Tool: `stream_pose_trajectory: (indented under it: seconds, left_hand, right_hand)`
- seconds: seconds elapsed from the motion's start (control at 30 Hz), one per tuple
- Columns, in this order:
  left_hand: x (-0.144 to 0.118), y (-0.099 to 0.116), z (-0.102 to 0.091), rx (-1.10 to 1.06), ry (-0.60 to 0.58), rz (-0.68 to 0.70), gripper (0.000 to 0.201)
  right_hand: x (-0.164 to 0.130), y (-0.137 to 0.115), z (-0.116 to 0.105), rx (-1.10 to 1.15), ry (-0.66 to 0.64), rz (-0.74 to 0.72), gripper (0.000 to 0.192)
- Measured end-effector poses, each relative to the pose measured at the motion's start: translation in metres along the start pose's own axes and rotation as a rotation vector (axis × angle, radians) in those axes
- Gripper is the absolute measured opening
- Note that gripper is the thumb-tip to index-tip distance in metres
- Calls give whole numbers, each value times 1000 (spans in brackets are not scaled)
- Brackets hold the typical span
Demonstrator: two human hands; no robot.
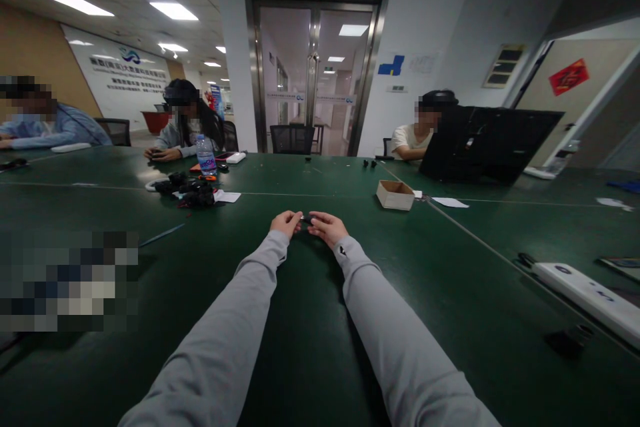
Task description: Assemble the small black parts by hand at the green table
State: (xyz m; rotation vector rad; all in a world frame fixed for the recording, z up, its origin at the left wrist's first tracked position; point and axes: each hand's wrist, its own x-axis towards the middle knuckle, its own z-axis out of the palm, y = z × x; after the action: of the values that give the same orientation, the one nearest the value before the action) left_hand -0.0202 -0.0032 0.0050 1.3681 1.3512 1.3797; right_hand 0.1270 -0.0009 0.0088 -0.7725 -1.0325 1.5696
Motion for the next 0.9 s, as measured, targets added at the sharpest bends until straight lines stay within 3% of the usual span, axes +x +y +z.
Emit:
stream_pose_trajectory:
  seconds: [0.43,0.9]
  left_hand:
    - [4,-8,-1,127,14,40,37]
    - [-2,1,-2,187,11,11,47]
  right_hand:
    - [-3,-4,1,21,-28,18,23]
    - [-3,-5,-2,42,-17,34,23]
